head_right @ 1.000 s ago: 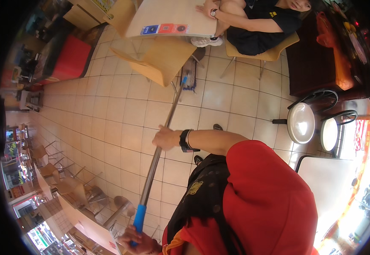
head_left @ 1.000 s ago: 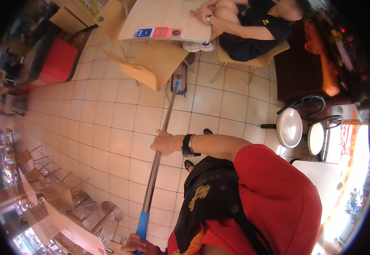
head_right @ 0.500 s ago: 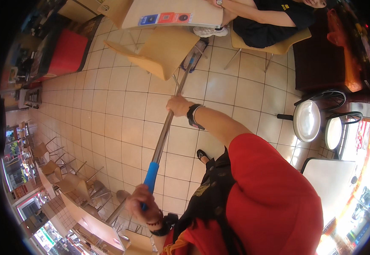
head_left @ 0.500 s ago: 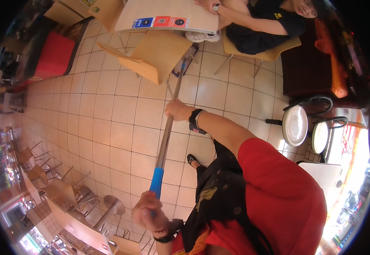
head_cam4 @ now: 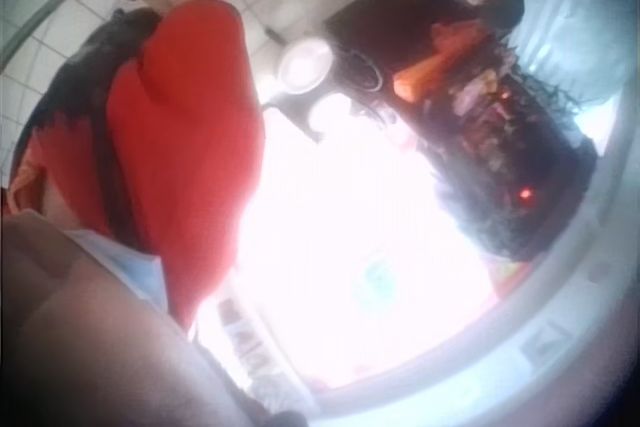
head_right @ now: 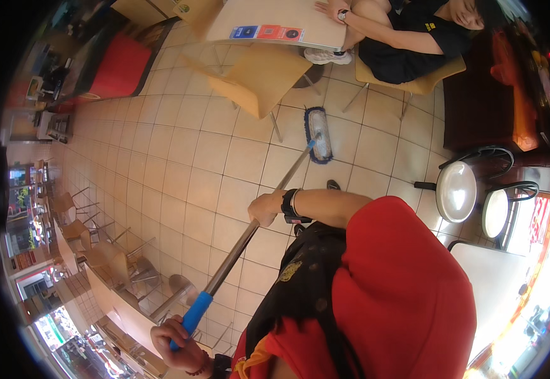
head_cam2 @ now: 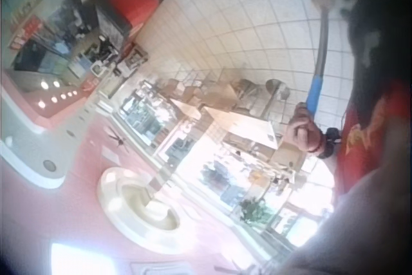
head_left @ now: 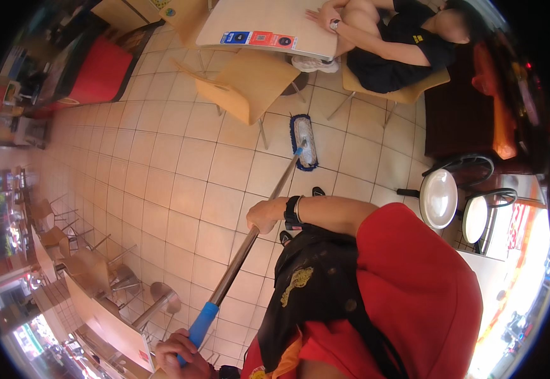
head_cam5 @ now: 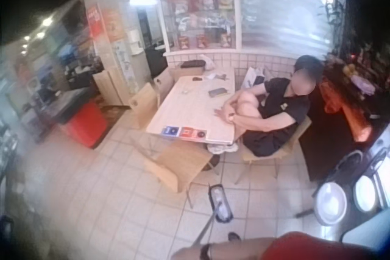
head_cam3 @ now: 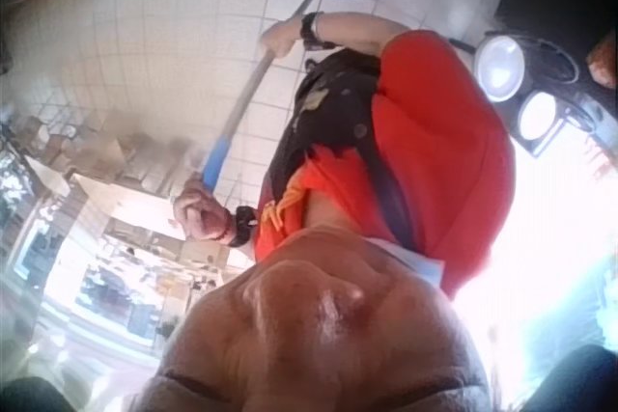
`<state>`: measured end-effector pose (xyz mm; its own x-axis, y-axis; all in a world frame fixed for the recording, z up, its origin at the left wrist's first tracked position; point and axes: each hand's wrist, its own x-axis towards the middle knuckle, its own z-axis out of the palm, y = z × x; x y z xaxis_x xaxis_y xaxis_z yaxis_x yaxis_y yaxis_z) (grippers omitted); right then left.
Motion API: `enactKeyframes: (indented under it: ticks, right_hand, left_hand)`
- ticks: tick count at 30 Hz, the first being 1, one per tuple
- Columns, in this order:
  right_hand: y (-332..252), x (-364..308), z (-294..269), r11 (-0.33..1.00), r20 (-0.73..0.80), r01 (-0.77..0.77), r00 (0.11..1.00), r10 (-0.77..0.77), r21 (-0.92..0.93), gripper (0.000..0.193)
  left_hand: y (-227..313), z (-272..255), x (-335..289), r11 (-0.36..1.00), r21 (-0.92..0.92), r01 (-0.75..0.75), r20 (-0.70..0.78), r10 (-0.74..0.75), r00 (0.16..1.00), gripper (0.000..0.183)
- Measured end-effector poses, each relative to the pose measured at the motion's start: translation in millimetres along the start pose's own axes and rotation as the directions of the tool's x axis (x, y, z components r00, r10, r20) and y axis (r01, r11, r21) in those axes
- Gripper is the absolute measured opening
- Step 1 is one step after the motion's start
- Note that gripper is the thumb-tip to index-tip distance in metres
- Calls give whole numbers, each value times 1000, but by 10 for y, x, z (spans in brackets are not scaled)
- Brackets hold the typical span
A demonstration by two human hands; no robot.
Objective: The person is using a mop to clean the floor of a restaurant.
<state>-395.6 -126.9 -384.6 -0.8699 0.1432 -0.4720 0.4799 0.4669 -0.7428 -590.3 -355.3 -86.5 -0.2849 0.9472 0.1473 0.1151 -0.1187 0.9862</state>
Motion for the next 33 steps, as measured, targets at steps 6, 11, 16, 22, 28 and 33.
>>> enactKeyframes:
  ticks: [6,11,16,22,28,33]
  right_hand:
    - [-317,-262,-289,988,64,122,991,-116,-96,12]
    - [40,-134,-609,945,-187,216,946,-265,-246,7]
    - [1518,-4,-466,987,-699,130,698,-156,-90,5]
    - [1301,-316,-500,960,-911,230,410,53,159,15]
    - [1199,-609,-301,946,-955,244,257,150,214,12]
    - [952,-617,-182,922,-909,226,353,224,315,11]
  left_hand:
    - [296,191,-342,952,-59,-301,-122,292,949,20]
    - [219,774,-223,956,183,-229,-339,280,898,24]
    - [-487,1479,580,947,261,-185,421,61,905,7]
    - [-191,1843,1030,936,-41,-350,578,308,756,6]
    - [138,1903,1151,936,-69,-346,620,312,720,12]
    - [237,1734,1092,923,-81,-376,608,345,715,19]
